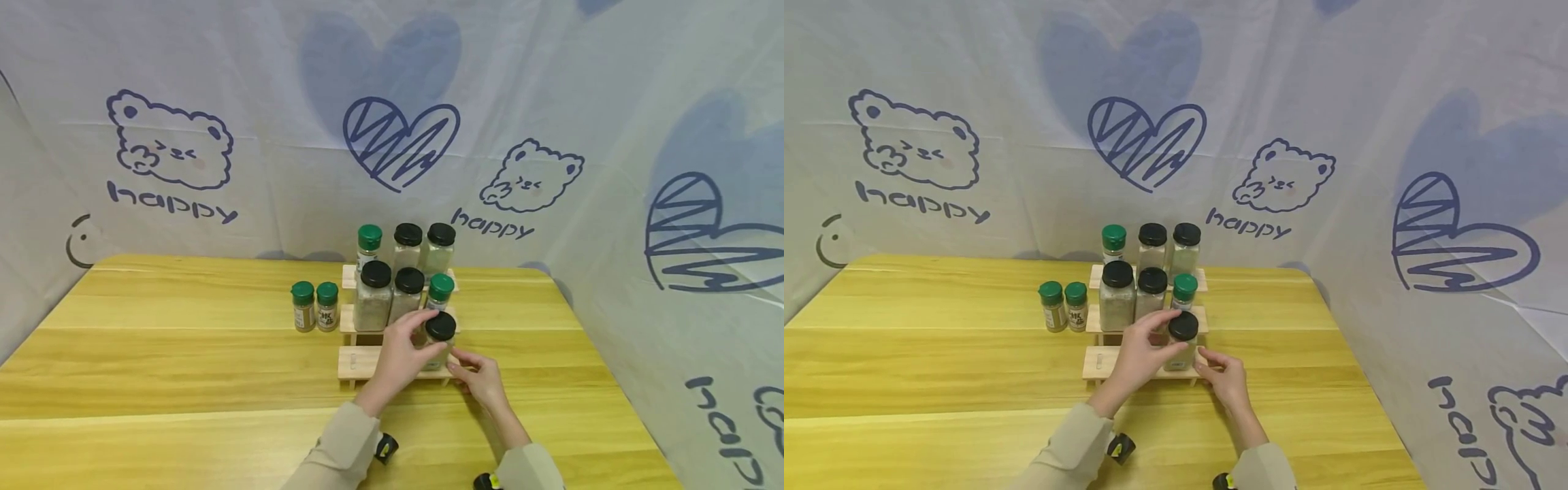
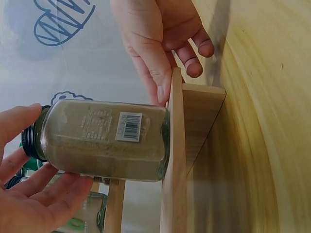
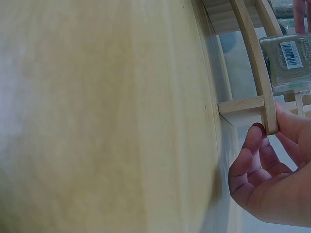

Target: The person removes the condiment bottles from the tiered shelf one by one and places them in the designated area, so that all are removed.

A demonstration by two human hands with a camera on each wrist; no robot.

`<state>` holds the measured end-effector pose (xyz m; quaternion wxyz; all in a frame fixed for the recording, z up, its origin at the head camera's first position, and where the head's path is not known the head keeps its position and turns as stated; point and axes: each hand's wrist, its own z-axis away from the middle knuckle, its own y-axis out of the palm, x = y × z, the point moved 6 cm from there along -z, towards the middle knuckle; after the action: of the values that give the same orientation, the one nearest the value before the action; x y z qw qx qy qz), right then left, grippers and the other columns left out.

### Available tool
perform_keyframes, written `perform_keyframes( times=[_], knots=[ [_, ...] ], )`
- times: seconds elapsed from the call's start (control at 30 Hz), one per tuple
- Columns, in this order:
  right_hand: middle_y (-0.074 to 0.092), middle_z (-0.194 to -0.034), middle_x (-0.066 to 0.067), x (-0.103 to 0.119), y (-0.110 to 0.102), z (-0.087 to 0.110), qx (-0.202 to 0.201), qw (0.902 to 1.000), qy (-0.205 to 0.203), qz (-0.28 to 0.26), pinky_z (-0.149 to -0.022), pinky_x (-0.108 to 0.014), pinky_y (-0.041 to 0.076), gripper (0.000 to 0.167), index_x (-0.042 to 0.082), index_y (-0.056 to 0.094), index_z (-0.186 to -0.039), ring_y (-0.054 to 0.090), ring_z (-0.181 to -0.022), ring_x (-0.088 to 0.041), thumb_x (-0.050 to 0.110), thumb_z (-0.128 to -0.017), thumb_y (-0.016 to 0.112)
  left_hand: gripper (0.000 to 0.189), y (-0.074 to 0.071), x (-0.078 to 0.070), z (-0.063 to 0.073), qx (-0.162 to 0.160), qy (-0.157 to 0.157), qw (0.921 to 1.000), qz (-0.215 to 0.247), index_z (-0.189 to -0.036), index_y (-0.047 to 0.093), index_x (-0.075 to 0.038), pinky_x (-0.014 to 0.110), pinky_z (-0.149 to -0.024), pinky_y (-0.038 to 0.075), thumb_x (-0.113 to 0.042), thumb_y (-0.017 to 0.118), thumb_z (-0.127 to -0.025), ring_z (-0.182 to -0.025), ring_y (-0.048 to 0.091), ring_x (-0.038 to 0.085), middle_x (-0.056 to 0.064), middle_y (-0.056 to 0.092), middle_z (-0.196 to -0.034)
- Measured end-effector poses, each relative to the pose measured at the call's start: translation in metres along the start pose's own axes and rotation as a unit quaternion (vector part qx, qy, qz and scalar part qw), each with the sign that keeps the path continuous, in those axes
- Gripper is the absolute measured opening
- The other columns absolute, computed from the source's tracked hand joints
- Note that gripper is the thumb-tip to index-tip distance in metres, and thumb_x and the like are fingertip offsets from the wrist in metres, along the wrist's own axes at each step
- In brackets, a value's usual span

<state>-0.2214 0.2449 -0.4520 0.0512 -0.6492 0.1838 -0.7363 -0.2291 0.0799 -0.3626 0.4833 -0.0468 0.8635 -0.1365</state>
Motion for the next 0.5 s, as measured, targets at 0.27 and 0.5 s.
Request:
perform_keyframes(
  times=[0.27, 0.5],
  knots=[
    [0.061, -0.083, -0.008, 0.0012, 0.0002, -0.0010, -0.001, 1.0000, 0.003, -0.002, -0.047, -0.024, 0.046, 0.031, -0.005, 0.060, -0.110, 0.057, -0.059, -0.017, 0.003, -0.081, 0.065, 0.040, 0.0007, 0.0013, -0.0007, -0.009, -0.003, 0.9999, 0.003, -0.109, 0.063, -0.003, 0.027, -0.063, 0.051, -0.002, 0.074, -0.070, -0.077, 0.060, 0.019, 0.014, 0.062, -0.103],
    [0.061, -0.081, -0.008, 0.0008, 0.0005, 0.0000, -0.003, 0.9999, 0.006, -0.008, -0.047, -0.024, 0.046, 0.031, -0.005, 0.061, -0.110, 0.057, -0.058, -0.016, 0.004, -0.080, 0.065, 0.041, -0.0019, 0.0021, 0.0003, -0.022, 0.002, 0.9996, 0.018, -0.106, 0.065, -0.001, 0.022, -0.065, 0.051, -0.001, 0.076, -0.067, -0.083, 0.063, 0.020, 0.015, 0.064, -0.102]
  ],
)
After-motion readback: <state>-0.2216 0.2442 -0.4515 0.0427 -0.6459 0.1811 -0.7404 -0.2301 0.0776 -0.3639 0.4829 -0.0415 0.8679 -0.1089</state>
